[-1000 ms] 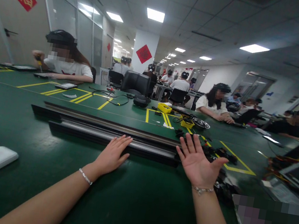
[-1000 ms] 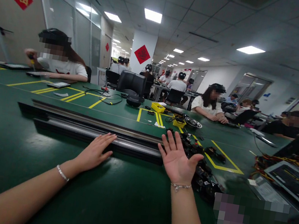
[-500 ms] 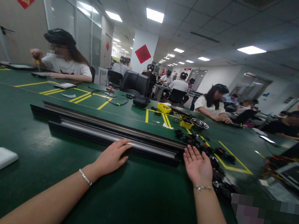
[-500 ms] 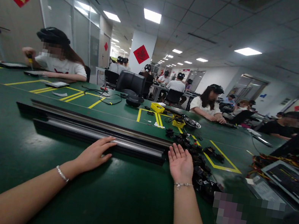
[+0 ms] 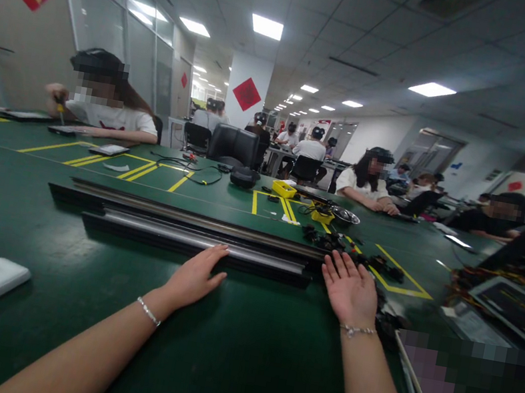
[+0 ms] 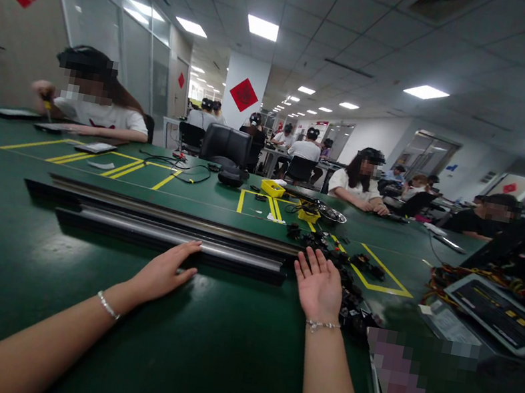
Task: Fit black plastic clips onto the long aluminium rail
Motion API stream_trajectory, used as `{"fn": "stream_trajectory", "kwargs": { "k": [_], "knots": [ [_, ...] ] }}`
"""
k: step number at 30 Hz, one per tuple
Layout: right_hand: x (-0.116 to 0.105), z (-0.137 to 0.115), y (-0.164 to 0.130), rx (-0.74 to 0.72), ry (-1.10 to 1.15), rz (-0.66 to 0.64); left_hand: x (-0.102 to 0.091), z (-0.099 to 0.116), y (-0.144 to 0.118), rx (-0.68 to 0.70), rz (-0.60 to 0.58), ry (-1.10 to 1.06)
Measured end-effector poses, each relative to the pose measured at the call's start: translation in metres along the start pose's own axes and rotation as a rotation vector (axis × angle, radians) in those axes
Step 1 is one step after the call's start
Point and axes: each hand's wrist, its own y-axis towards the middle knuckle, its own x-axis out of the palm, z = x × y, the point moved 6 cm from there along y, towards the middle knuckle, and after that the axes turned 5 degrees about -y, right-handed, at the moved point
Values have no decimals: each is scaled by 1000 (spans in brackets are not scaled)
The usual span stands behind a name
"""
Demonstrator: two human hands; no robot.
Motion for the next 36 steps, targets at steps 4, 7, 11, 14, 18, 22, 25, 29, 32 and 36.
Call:
{"fn": "stream_trajectory", "kwargs": {
  "k": [4, 7, 11, 14, 18, 22, 25, 29, 32, 36],
  "knots": [
    [10, -10, -6, -99, 28, -70, -4, -4, 1, -81, 51, -127],
    [11, -14, -6, -136, 25, -16, -16, -9, 4, -130, 136, -273],
    [4, -24, -9, -218, 4, 92, -47, -19, 4, -199, 374, -566],
    [-2, -27, -14, -233, 2, 131, -75, -25, -4, -239, 572, -755],
    [-21, -19, -24, -158, 9, 239, -102, -21, -26, -251, 805, -1076],
    [-38, -14, -29, -100, 24, 266, -106, -14, -51, -439, 877, -1340],
    [-39, -27, -30, -125, 52, 210, -103, -8, -56, -519, 829, -1469],
    [-30, -61, -34, -264, 55, 127, -106, -15, -49, -606, 918, -1623],
    [-17, -73, -40, -228, 37, 43, -113, -29, -35, -648, 986, -1695],
    [6, -81, -51, -249, 84, -82, -122, -49, -16, -704, 1073, -1736]
  ]
}}
